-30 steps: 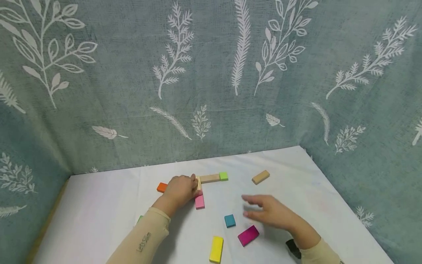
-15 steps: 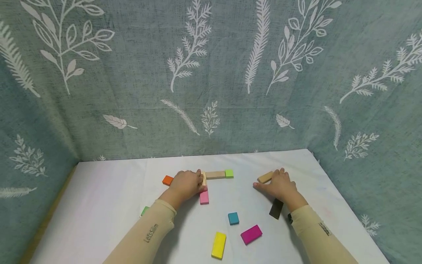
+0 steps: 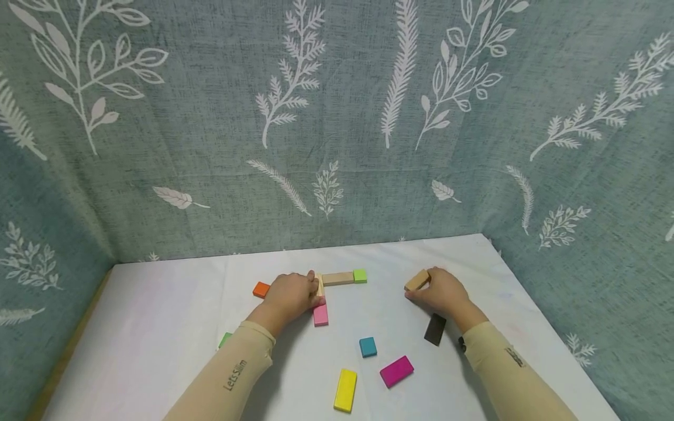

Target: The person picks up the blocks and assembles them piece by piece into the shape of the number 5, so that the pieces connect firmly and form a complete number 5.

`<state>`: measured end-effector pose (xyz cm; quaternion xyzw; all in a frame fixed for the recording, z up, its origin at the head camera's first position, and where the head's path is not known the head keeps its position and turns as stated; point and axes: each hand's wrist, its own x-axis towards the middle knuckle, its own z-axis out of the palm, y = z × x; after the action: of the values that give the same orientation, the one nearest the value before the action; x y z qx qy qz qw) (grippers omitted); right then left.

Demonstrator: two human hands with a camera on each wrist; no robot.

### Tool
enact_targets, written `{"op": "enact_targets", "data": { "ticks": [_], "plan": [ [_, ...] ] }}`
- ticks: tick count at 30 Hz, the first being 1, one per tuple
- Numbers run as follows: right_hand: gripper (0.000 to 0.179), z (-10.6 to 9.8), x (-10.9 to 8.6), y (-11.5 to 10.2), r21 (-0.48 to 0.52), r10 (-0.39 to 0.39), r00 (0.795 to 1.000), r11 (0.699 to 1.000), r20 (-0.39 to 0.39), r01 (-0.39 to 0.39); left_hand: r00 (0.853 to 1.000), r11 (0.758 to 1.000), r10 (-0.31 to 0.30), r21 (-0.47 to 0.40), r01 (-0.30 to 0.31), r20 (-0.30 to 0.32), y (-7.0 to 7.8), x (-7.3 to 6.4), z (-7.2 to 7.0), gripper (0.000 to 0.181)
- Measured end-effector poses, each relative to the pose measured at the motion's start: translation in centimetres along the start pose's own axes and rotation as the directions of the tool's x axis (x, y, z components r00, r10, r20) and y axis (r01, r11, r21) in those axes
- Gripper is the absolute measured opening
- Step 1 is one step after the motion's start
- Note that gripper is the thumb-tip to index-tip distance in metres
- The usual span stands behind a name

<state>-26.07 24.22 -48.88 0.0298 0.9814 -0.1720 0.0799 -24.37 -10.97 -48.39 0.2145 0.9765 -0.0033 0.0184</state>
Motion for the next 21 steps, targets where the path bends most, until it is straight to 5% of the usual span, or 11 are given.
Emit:
{"op": "enact_targets", "data": {
  "ticks": [7,21],
  "plan": [
    [0.103,0.1,-0.4,-0.7,0.121,-0.060,0.997,0.991,0.037,0.055,1.000,1.000,-0.002,-0.001,0.002,0.006,0.0,-0.1,0.0,0.055],
    [0.094,1.7,-4.4,-6.8,-0.012,-0.025,0.998,1.000,-0.050,0.024,1.000,0.999,0.004,-0.038,-0.003,0.016,-0.2,0.0,0.1,0.055]
  ]
}}
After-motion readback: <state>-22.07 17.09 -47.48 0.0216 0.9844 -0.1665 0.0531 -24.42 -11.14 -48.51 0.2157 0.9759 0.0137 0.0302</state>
